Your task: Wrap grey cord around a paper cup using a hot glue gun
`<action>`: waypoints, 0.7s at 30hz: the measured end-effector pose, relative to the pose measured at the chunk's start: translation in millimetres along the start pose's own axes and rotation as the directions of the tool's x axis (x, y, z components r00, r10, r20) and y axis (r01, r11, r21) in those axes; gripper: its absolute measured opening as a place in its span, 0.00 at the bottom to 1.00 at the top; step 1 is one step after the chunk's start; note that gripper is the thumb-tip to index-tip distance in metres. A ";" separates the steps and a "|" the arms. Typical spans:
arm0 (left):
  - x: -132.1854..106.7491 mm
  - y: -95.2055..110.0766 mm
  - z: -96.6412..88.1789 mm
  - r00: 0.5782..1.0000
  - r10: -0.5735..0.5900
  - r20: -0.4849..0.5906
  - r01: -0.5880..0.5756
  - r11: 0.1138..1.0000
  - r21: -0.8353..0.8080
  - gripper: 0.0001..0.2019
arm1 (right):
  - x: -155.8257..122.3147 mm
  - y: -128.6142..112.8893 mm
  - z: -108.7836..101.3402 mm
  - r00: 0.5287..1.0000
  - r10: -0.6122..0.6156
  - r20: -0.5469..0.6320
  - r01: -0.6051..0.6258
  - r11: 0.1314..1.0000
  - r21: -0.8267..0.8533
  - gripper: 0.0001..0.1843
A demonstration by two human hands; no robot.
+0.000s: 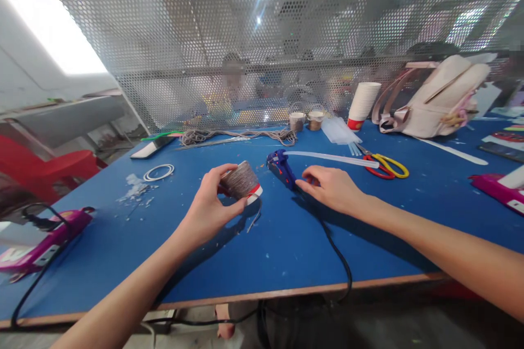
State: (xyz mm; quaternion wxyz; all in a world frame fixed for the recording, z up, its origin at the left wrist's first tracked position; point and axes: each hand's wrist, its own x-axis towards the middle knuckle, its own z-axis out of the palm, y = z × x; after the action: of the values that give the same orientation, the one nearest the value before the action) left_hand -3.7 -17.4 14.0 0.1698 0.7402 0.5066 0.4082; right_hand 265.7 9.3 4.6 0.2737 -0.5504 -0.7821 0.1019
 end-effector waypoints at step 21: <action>-6.0 2.8 8.4 0.993 0.026 0.117 -0.020 0.998 -0.055 0.25 | 37.2 -29.8 24.1 0.957 0.283 0.069 -0.269 0.767 0.583 0.05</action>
State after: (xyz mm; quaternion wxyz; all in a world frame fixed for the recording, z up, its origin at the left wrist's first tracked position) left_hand 3.6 -22.6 8.1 0.2143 0.7638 0.4762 0.3794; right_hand 219.6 35.7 10.1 0.4211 -0.5488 -0.6198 0.3707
